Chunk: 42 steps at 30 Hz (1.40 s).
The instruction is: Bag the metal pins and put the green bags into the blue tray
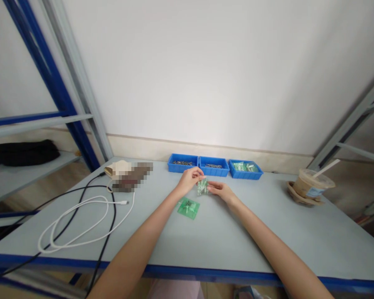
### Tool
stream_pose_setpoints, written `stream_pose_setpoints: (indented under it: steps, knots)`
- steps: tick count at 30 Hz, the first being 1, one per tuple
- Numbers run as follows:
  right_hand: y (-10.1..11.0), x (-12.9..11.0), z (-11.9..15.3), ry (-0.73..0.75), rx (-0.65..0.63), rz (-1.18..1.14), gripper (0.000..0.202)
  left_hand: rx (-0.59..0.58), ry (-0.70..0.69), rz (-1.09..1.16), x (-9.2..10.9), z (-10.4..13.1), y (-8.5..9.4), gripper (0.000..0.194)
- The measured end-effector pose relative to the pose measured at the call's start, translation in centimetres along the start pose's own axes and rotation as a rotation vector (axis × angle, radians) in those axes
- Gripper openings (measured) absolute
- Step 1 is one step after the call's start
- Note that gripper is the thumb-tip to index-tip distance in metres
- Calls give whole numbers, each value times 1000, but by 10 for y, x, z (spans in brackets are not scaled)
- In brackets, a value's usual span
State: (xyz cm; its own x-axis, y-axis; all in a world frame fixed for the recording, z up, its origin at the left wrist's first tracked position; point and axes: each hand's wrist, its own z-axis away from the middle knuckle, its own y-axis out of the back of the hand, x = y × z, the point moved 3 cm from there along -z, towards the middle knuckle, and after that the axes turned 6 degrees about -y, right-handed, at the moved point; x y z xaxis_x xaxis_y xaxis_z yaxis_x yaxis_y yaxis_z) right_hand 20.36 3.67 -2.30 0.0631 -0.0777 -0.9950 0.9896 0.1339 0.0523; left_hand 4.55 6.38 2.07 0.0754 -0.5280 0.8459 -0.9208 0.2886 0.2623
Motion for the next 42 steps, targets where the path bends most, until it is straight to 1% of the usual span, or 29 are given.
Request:
stream_pose_setpoints:
  steps: [1,3,7,9,11,13,15,17,19,21,23,25,27,29,31,32,34,36,37,39,40,42]
  knots:
    - [2,0,0,-17,0,-6,39,8,-7,4,1,0,-1,23]
    - [5,0,0,-17,48,-16,34,17,-8,18,3,0,-2,24]
    - [8,-3,2,99,183,-39,27,-42,15,48,1,2,-5,41]
    - [11,-7,5,182,240,-43,25,-78,14,-21,-1,3,-8,34]
    - [14,-14,10,273,303,-9,21,-72,0,-121,-2,4,-10,22]
    - [16,-21,16,364,332,60,18,-22,-38,-197,0,5,-12,14]
    - [17,-28,21,439,327,121,17,37,-116,-235,6,6,-14,11]
    - [18,-32,24,482,328,137,17,79,-179,-258,11,7,-15,11]
    - [20,-33,22,473,352,92,16,126,-162,-256,11,7,-15,12]
    - [22,-28,16,404,348,-3,22,146,-65,-187,5,6,-15,21]
    - [23,-21,10,314,320,-96,30,118,34,-68,-4,5,-18,28]
    - [22,-13,6,251,301,-137,35,86,95,17,-11,4,-20,30]
    - [22,-7,3,229,313,-138,37,82,117,32,-13,3,-21,31]
    - [25,-4,0,230,335,-117,39,65,104,31,-11,3,-21,31]
    - [38,-6,-4,253,395,-77,41,22,70,36,-5,2,-20,31]
    - [50,-9,-7,268,450,-46,41,4,52,38,-2,2,-19,31]
    - [81,-17,-13,280,616,50,41,-11,32,27,1,2,-15,32]
    - [121,-26,-16,220,866,218,40,2,32,4,0,1,-9,33]
    - [141,-30,-18,195,924,250,41,12,34,-5,-2,1,-5,34]
    - [175,-36,-21,149,984,300,42,33,31,-11,-6,0,2,34]
    - [189,-37,-22,119,998,338,39,47,26,-6,-8,-1,6,34]
    - [208,-39,-23,59,986,429,30,80,16,9,-13,-2,13,35]
